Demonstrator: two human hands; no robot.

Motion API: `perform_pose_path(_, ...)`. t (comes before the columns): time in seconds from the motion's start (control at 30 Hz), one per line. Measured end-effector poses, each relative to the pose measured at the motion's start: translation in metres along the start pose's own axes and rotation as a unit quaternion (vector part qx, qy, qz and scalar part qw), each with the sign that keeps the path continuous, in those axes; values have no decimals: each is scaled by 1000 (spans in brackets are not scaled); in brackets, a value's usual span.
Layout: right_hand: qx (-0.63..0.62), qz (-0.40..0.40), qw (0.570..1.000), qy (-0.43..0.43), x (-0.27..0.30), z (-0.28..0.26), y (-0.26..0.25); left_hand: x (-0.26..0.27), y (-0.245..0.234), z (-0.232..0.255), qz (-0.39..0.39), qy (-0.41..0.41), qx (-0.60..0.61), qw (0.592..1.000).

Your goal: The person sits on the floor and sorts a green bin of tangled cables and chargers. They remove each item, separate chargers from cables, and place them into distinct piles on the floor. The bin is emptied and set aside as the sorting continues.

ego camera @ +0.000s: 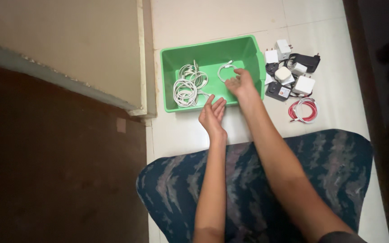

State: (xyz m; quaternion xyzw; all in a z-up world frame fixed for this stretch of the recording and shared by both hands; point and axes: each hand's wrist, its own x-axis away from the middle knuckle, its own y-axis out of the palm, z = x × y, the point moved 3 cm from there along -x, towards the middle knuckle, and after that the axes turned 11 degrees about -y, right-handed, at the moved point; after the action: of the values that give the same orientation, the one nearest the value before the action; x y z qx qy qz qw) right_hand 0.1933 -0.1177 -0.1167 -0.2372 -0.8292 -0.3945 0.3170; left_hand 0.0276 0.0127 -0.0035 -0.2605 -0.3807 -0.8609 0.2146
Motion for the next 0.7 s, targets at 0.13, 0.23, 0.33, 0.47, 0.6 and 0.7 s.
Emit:
perform_pose_path(0.13, 67, 101, 993, 12, -43, 23, -7, -2, 1, -1, -3, 4, 15, 1000)
perform_pose_path(0.23, 82, 117, 990, -13, -55, 29, -8, -2, -1, -1, 2, -9, 27, 1000)
perform_pose_path(0.33, 47, 120, 991, 19, -63, 30, -7, 0, 1, 1, 9, -8, 17, 1000)
perform_pose_path(0.47, 40, 111, 993, 29, -73, 32, -6, 3, 5, 4, 25, -30, 4, 999)
perform_pose_path(0.6, 95, 110, 989, 3, -83, 35, -11, 5, 6, 6, 10, -26, 18, 999)
perform_pose_path(0.7, 148, 111, 983, -13, -89, 33, -12, 6, 6, 7, 11, -27, 14, 999)
